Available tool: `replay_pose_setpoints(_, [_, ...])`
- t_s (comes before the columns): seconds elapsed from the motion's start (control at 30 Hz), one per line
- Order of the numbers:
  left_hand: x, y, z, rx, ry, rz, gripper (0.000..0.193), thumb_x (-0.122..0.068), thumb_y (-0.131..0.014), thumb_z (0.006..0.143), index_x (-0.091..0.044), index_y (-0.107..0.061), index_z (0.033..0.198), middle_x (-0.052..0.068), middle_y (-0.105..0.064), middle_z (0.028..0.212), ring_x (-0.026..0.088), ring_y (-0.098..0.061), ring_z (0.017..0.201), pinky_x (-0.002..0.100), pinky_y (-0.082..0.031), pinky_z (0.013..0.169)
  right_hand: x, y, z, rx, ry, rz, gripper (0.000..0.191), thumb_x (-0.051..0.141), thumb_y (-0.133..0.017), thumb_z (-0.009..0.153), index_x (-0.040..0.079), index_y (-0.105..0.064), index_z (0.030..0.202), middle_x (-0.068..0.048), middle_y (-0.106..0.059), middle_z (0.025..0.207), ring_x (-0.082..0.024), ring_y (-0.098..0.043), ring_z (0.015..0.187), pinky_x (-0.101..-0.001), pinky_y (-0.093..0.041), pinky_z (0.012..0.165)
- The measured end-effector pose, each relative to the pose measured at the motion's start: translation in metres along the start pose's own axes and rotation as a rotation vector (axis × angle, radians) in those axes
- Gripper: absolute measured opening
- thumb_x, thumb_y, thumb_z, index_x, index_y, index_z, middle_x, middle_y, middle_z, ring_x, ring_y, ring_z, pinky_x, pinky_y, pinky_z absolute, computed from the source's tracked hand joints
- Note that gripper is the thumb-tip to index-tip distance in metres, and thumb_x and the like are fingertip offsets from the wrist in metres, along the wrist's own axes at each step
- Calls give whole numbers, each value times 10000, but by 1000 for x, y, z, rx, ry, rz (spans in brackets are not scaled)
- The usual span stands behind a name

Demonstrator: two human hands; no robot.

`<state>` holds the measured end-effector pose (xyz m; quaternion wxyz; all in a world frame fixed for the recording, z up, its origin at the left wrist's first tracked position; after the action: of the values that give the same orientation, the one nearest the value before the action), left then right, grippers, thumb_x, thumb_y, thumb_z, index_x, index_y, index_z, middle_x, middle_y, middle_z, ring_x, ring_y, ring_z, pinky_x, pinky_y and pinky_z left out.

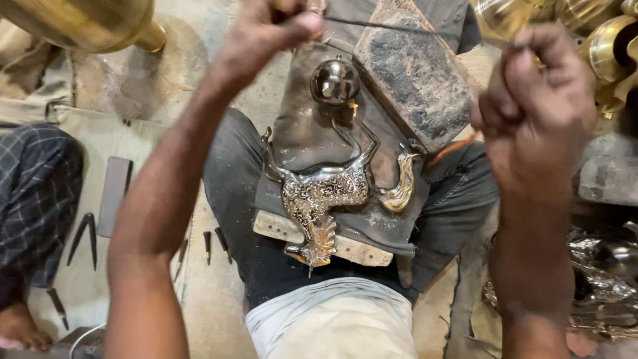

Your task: The person sits on the floor with an ornate brass figurine on their lap, holds a chisel against its surface, and strikes the chisel with a wooden mallet, repeatedly repositioning the chisel to work different spots. They briefly set the figurine aside, pick up another brass piece, and resume chiseling.

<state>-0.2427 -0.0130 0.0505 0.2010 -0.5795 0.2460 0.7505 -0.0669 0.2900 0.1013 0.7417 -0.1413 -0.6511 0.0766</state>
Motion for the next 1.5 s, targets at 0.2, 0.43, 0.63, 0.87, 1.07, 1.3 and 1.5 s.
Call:
replay_pose_setpoints(0.2, [23,56,-95,-209,205,-273,306,-226,-788,986,-159,-491,953,-1,-578,740,103,-579,628,308,-590,709,-33,28,-46,163,-198,-672,195,149,-705,1000,4,-725,1129,-31,-731,950,-89,-646,837,-219,-503,734])
replay_pose_setpoints(0.43, [46,37,-162,-240,367,323,402,-231,-820,957,-133,-435,898,34,-592,775,90,-580,698,262,-459,557,-79,8,-67,-14,149,-1091,172,125,-759,1073,-3,-721,1182,-43,-714,909,-59,-637,781,-232,-509,765])
replay_pose_setpoints(0.63, [-8,47,-170,33,214,0,403,-248,-829,900,-152,-438,922,10,-654,891,123,-603,798,279,-489,672,-79,9,-77,-28,-96,-795,234,142,-774,973,-1,-662,1119,6,-679,878,-31,-589,780,-183,-462,691])
replay_pose_setpoints(0.87, [5,20,-88,260,366,203,341,-275,-797,877,-186,-470,918,-38,-503,815,99,-554,778,299,-469,656,-96,26,-68,96,-190,-727,200,4,-687,853,-5,-672,1052,-29,-681,890,-88,-621,802,-233,-494,711])
replay_pose_setpoints(1.07, [11,29,-112,119,520,101,461,-246,-855,850,-141,-406,859,-40,-491,742,92,-519,672,272,-435,579,-122,-9,-18,105,-515,-1054,280,62,-643,829,10,-694,1099,-136,-685,915,-245,-624,800,-346,-493,713])
replay_pose_setpoints(1.3, [5,43,-138,-76,464,-122,449,-186,-842,856,-166,-394,869,2,-634,794,85,-627,708,256,-529,626,-108,-37,-75,-317,-878,-74,424,326,-442,1051,37,-663,1268,-76,-736,1132,-180,-679,959,-328,-529,880])
replay_pose_setpoints(1.5, [13,46,-138,-126,375,-55,480,-185,-861,864,-156,-383,887,-10,-651,870,58,-595,832,228,-489,699,-145,-28,-92,-349,-842,130,371,276,-496,1072,6,-646,1277,-105,-702,1144,-216,-652,993,-365,-511,895])
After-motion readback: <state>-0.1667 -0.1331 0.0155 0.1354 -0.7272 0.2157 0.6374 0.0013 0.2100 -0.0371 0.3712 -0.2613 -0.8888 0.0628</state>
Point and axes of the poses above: each hand's wrist, its own z-axis towards the middle knuckle, its own y-axis out of the back of the hand, x = y × z, the point moved 2 cm from there along z, towards the middle knuckle
